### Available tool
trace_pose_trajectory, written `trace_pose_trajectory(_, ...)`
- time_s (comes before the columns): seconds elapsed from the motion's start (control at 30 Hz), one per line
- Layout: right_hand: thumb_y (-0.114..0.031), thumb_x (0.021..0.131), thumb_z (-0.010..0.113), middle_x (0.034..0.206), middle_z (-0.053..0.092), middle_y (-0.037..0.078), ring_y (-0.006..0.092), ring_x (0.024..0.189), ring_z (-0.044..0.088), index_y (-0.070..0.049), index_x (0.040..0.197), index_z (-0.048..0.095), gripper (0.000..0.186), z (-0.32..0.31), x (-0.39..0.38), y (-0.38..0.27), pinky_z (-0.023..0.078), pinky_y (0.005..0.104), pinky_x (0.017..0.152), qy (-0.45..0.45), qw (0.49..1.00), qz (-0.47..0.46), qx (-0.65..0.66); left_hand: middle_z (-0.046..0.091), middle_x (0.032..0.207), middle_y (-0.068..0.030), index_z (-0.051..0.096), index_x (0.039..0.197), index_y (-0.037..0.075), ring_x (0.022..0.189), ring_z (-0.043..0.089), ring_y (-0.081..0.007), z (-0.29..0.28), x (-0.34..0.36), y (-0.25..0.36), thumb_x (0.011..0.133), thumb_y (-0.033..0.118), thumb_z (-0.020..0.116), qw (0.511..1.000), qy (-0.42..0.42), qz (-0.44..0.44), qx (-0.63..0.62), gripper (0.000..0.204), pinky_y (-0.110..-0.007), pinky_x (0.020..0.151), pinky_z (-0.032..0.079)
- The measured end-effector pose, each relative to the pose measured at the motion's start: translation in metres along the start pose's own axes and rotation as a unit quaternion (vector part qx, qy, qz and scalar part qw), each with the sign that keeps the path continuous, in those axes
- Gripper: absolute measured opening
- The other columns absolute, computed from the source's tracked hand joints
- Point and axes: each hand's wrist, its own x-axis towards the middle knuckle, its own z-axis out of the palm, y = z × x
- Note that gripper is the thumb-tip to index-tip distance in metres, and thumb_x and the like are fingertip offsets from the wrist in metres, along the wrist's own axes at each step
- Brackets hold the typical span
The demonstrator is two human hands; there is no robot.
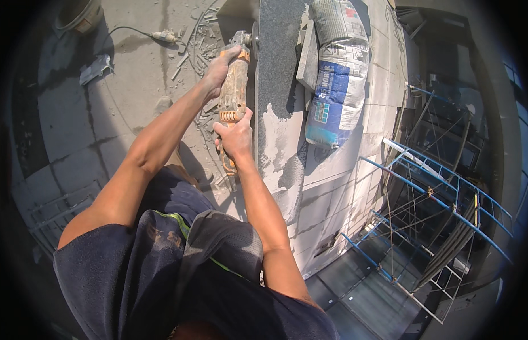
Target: The person uses an angle grinder to grind a concrete ledge on a rooftop. The person holds the tool with both hands and moves it along the edge, generating dust. Another worker is visible nearby on scaffolding.
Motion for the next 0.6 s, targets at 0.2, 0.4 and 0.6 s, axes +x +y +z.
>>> trace_pose_trajectory(0.2,0.001,0.078,0.075,0.094,0.061,0.013,0.0183,0.057,0.063,0.001,0.128,0.035,0.064,-0.002,-0.019,-0.001,0.053,0.0301,0.044,-0.012,1.0,0.012,-0.001,0.064,0.075,-0.0079,0.059,0.109,0.003,0.053,0.066,-0.0188,0.001,-0.019,-0.004,0.093,0.044,0.069,1.0,0.001,0.006,0.007,0.045,-0.034,0.047,0.059)
trace_pose_trajectory(0.4,-0.003,0.076,0.076,0.09,0.067,0.015,0.0185,0.057,0.064,0.0,0.131,0.033,0.07,-0.004,-0.028,0.01,0.055,0.0324,0.044,0.0,1.0,-0.008,-0.006,0.064,0.076,-0.0079,0.06,0.109,0.005,0.054,0.066,-0.0188,-0.004,-0.025,-0.011,0.093,0.045,0.069,1.0,0.007,-0.012,0.015,0.044,-0.034,0.048,0.06)
trace_pose_trajectory(0.6,-0.003,0.076,0.077,0.092,0.067,0.015,0.02,0.059,0.065,0.001,0.13,0.034,0.069,-0.003,-0.022,0.011,0.056,0.0323,0.046,0.005,1.0,-0.012,0.0,0.064,0.075,-0.0076,0.061,0.106,0.004,0.054,0.066,-0.0188,-0.002,-0.022,-0.01,0.093,0.046,0.069,1.0,-0.002,0.001,0.009,0.044,-0.033,0.048,0.059)
